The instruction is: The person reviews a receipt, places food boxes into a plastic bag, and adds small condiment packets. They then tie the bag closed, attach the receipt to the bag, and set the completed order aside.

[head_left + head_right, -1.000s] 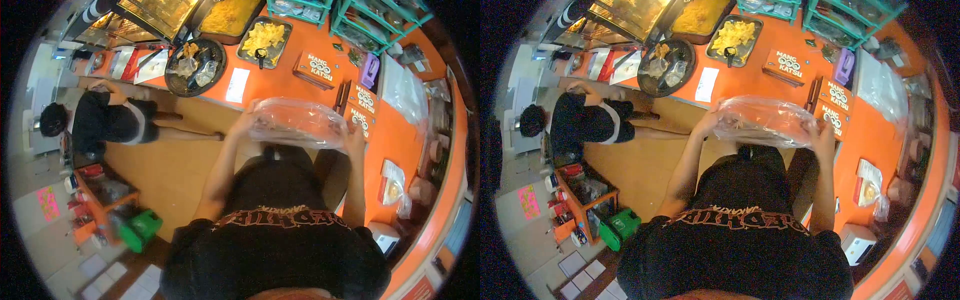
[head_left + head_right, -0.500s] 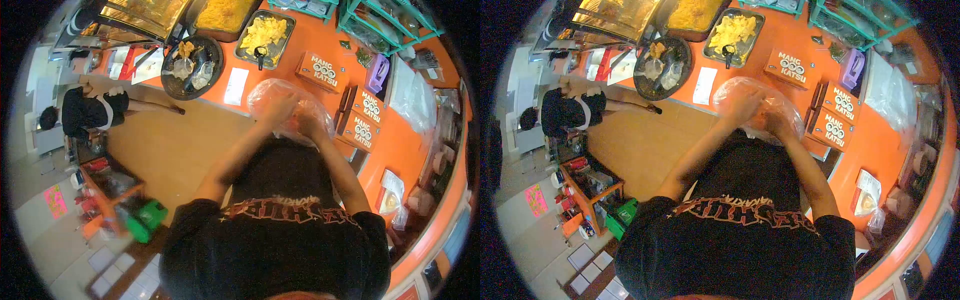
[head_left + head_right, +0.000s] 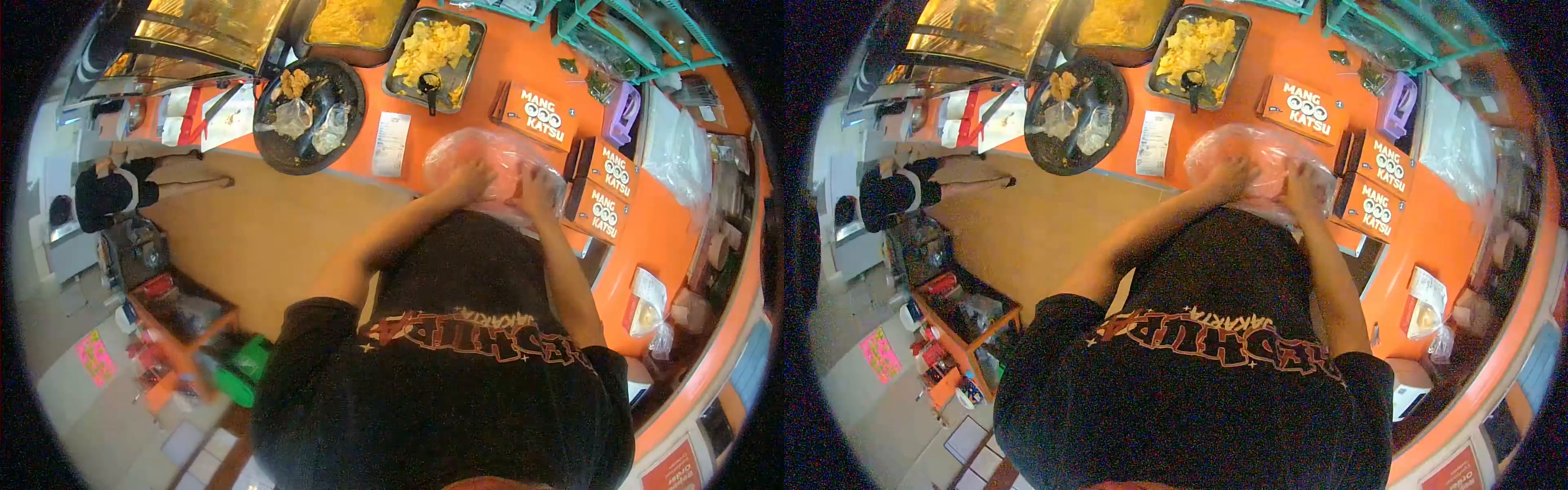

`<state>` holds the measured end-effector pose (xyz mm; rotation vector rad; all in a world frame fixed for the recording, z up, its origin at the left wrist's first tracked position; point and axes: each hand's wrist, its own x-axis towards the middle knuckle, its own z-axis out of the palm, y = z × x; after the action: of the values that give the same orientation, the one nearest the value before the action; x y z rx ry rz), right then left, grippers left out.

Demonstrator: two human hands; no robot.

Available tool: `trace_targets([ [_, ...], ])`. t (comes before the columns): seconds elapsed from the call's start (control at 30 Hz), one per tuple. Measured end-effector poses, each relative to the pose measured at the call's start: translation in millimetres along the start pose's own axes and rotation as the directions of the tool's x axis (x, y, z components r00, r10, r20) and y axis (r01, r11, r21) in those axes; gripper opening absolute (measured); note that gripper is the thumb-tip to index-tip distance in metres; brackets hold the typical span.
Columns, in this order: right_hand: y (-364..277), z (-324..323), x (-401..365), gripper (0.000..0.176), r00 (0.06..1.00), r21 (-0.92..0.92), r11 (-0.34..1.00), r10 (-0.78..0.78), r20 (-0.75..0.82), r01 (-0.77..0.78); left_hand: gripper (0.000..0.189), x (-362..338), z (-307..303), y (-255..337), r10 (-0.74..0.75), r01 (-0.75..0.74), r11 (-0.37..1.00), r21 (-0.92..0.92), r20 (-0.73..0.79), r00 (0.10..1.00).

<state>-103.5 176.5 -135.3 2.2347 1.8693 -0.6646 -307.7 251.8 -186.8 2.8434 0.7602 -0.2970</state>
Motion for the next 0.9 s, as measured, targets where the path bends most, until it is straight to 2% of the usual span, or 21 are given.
trace_targets([
  [0.03, 8, 3, -3, 0.099, 0.994, -0.007, 0.994, 0.110, -0.023, -0.110, 0.035, -5, 3, -6, -0.055, 0.050, 0.994, 0.099, 0.054, 0.997],
  [0.07, 13, 6, -3, 0.099, 0.975, -0.010, 0.976, 0.217, -0.048, -0.218, 0.036, -7, 5, -16, -0.098, 0.098, 0.994, 0.041, -0.002, 0.995],
  [0.1, 8, 0, -11, 0.100, 0.967, 0.019, 0.971, 0.239, -0.084, -0.239, 0.037, -12, -7, -26, -0.141, 0.140, 0.990, -0.019, -0.053, 0.989],
  [0.2, -3, -12, -15, 0.097, 0.994, -0.057, 0.992, 0.111, 0.003, -0.111, 0.037, -12, -18, -26, -0.096, 0.095, 0.995, -0.014, -0.168, 0.981],
  [0.27, -9, 5, -13, 0.093, 0.995, -0.013, 0.998, 0.059, -0.081, -0.060, 0.036, -5, -41, -17, 0.075, -0.069, 0.996, 0.056, -0.102, 0.992],
  [0.3, -10, 11, -13, 0.091, 0.992, 0.008, 0.999, 0.033, -0.121, -0.032, 0.037, -2, -52, -13, 0.125, -0.134, 0.990, -0.049, -0.154, 0.980],
  [0.37, -7, 8, -15, 0.076, 0.985, 0.096, 0.994, -0.039, -0.168, 0.056, 0.042, 13, -77, -7, 0.213, -0.280, 0.930, -0.237, -0.273, 0.938],
  [0.43, -8, -1, -24, 0.063, 0.966, 0.222, 0.965, -0.079, -0.245, 0.136, 0.055, 55, -99, -10, 0.212, -0.320, 0.910, -0.264, -0.366, 0.906],
  [0.5, -19, -13, -37, 0.052, 0.935, 0.373, 0.902, -0.081, -0.347, 0.217, 0.086, 81, -166, -16, 0.130, -0.149, 0.989, 0.002, -0.502, 0.855],
  [0.57, -18, -2, -43, 0.045, 0.969, 0.431, 0.884, -0.086, -0.234, 0.182, 0.114, 118, -189, -28, 0.030, -0.017, 0.999, 0.041, -0.330, 0.943],
  [0.6, -18, 1, -46, 0.041, 0.980, 0.458, 0.873, -0.091, -0.179, 0.165, 0.115, 138, -187, -39, 0.036, -0.034, 0.999, 0.011, -0.182, 0.983],
  [0.63, -21, -4, -54, 0.038, 0.974, 0.511, 0.833, -0.139, -0.179, 0.213, 0.116, 158, -186, -48, 0.050, -0.050, 0.999, -0.019, -0.027, 0.998],
  [0.67, -23, -4, -58, 0.038, 0.980, 0.518, 0.835, -0.120, -0.162, 0.188, 0.117, 171, -187, -48, 0.075, -0.069, 0.997, -0.046, 0.127, 0.989],
  [0.77, -32, -13, -72, 0.035, 0.996, 0.583, 0.808, -0.053, -0.073, 0.086, 0.116, 158, -184, -31, 0.152, -0.152, 0.987, 0.046, 0.012, 0.988],
  [0.87, -36, 6, -65, 0.032, 0.970, 0.545, 0.805, -0.161, -0.180, 0.234, 0.116, 158, -171, -32, 0.172, -0.167, 0.983, 0.075, -0.058, 0.983],
  [0.9, -39, 7, -62, 0.032, 0.968, 0.589, 0.768, -0.201, -0.153, 0.253, 0.109, 157, -171, -36, 0.180, -0.178, 0.984, 0.022, -0.109, 0.978],
])
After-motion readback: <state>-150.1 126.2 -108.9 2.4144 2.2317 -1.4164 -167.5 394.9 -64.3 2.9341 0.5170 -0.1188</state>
